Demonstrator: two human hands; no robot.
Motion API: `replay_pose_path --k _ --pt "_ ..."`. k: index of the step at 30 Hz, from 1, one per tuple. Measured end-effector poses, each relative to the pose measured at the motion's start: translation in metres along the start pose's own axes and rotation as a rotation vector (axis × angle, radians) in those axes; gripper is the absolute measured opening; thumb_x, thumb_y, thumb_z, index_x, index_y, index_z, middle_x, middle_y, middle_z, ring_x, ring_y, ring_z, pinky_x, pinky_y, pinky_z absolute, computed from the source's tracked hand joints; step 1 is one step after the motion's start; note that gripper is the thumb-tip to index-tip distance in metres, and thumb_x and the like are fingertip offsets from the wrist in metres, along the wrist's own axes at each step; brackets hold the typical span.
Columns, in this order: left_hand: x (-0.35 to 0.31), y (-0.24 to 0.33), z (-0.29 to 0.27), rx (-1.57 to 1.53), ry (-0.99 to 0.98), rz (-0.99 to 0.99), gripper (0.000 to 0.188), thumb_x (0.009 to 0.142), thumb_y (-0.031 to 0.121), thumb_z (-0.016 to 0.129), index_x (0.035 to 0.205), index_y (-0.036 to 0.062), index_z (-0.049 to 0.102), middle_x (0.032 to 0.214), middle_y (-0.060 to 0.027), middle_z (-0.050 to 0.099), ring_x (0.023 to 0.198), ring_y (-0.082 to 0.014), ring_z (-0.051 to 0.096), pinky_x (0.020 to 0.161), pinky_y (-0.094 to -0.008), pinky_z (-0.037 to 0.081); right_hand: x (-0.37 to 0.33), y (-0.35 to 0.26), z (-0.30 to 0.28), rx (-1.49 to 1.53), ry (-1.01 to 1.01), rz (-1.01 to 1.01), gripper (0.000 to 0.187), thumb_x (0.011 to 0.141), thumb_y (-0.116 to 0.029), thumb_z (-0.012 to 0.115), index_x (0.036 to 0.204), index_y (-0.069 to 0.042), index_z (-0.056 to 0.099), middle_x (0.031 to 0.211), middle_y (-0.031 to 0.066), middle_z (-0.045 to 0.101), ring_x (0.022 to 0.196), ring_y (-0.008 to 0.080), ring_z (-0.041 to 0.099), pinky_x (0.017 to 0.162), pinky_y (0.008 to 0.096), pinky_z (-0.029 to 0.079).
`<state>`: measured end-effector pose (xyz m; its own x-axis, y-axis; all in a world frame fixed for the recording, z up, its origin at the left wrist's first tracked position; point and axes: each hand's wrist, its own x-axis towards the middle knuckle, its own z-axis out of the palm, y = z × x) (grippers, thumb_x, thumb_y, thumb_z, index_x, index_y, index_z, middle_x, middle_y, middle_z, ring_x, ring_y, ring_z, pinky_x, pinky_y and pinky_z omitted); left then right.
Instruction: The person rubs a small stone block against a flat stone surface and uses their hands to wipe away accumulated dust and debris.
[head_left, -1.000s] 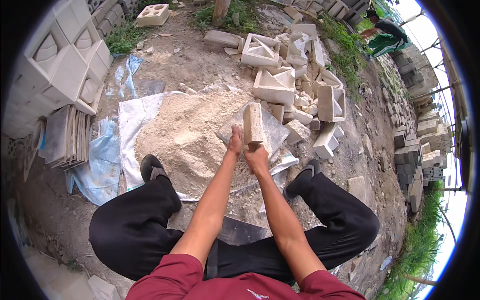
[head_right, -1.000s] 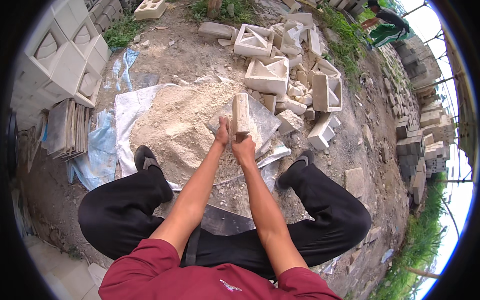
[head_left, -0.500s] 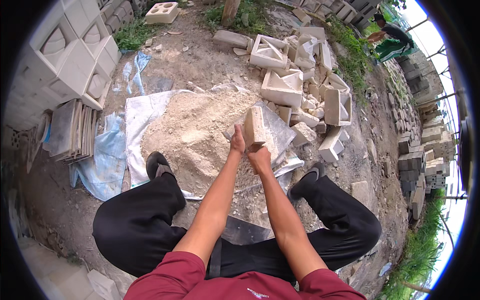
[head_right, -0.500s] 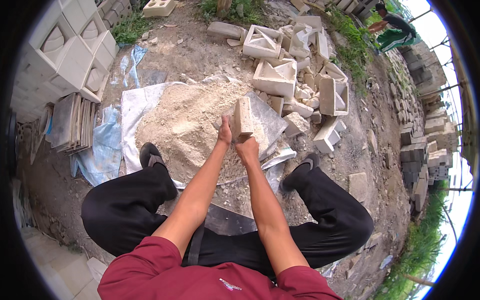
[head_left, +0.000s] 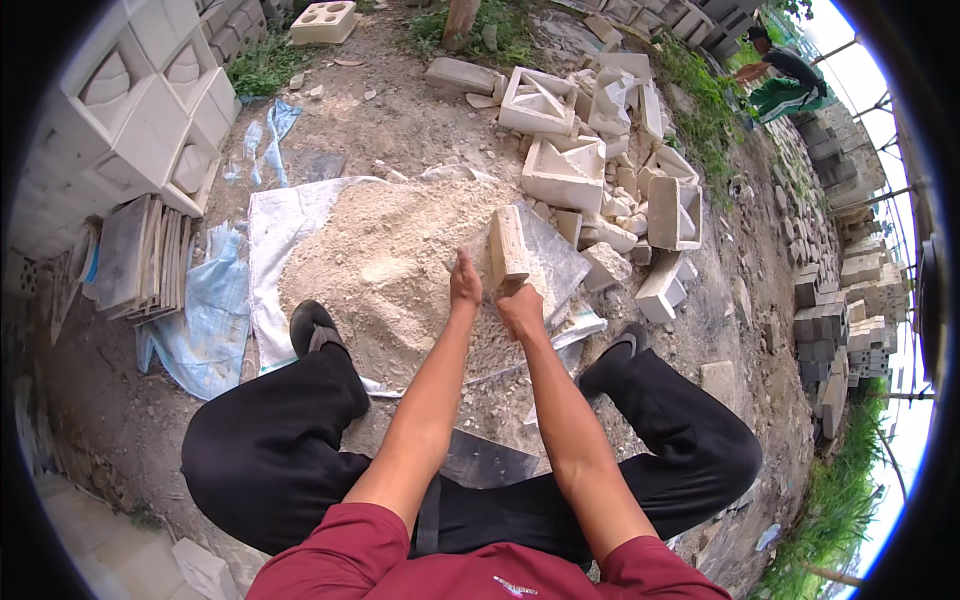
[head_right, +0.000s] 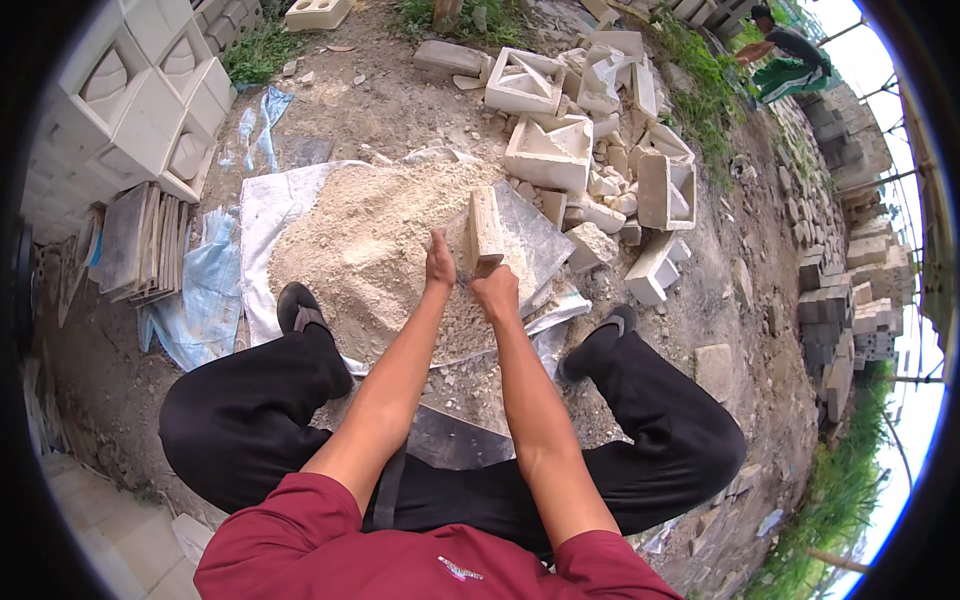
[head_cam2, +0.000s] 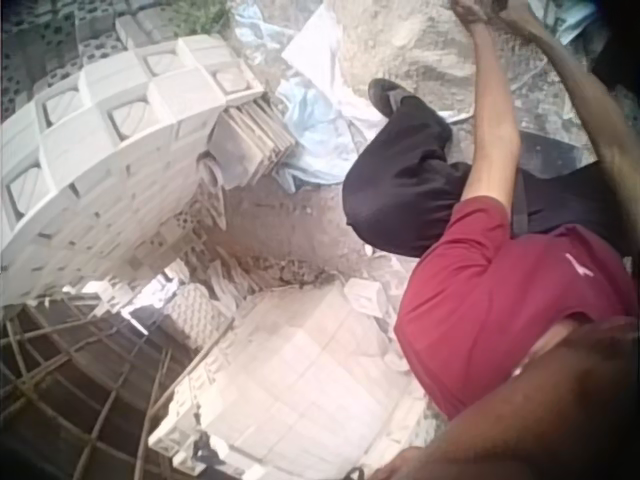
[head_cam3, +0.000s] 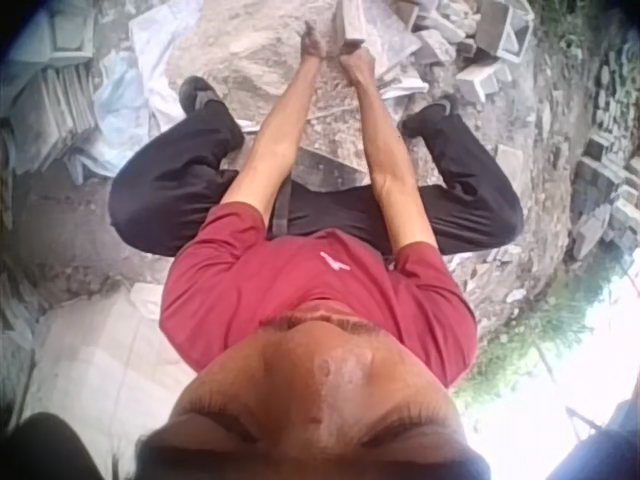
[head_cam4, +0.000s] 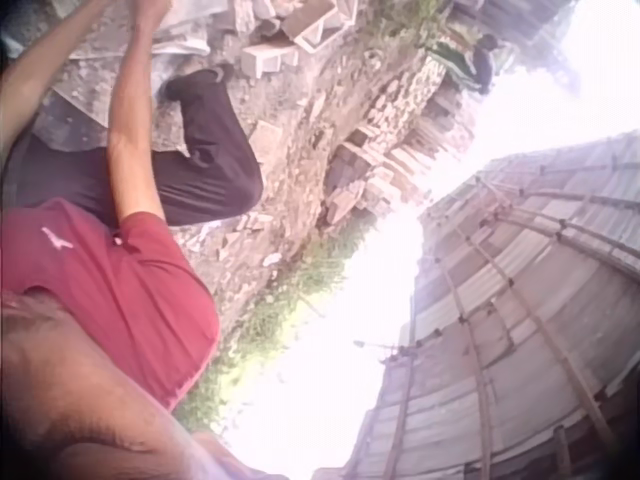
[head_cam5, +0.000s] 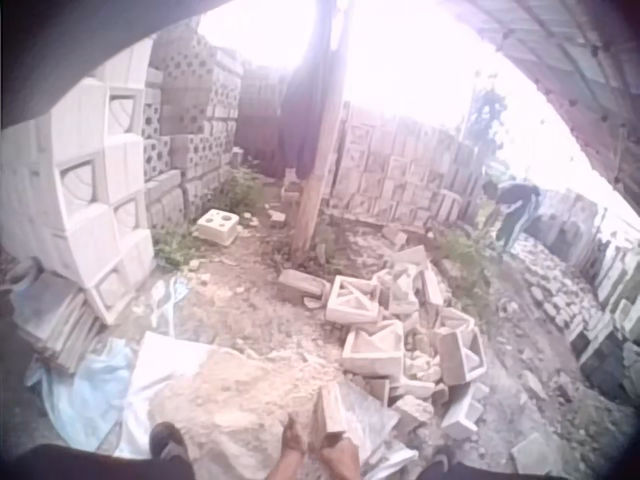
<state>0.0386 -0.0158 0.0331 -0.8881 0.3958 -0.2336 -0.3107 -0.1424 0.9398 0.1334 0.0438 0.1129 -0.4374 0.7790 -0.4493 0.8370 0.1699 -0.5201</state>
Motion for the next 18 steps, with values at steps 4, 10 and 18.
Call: replay_pose_path --k 4,10,18 --pt "-0.004 0.0 -0.001 0.004 0.116 -0.013 0.079 0.099 0.059 0.021 0.135 -0.0072 0.043 0.136 -0.0239 0.05 0.129 -0.0313 0.045 0.108 -0.0344 0.033 -0.01 -0.019 0.001 0.099 0.024 -0.086 0.042 0.071 -0.022 0.068 0.098 0.009 0.064 0.096 0.0303 0.066 0.094 0.0402 0.066 0.082 0.0414 0.053" --pt "-0.008 0.006 0.007 0.198 0.146 0.082 0.068 0.102 0.049 0.022 0.135 -0.0063 0.044 0.135 -0.0263 0.05 0.128 -0.0349 0.046 0.107 -0.0354 0.035 -0.009 0.006 0.03 -0.096 0.097 -0.112 0.037 0.074 -0.02 0.067 0.096 0.009 0.063 0.093 0.0295 0.067 0.095 0.0411 0.066 0.082 0.0445 0.052" --pt "-0.005 -0.034 0.013 0.06 -0.363 -0.047 0.074 0.101 0.053 0.015 0.143 -0.0053 0.035 0.144 -0.0184 0.042 0.135 -0.0264 0.038 0.114 -0.0318 0.024 0.002 0.021 -0.016 0.052 -0.053 -0.053 0.051 0.07 -0.027 0.071 0.105 0.008 0.063 0.094 0.0278 0.067 0.094 0.0367 0.067 0.082 0.0394 0.053"
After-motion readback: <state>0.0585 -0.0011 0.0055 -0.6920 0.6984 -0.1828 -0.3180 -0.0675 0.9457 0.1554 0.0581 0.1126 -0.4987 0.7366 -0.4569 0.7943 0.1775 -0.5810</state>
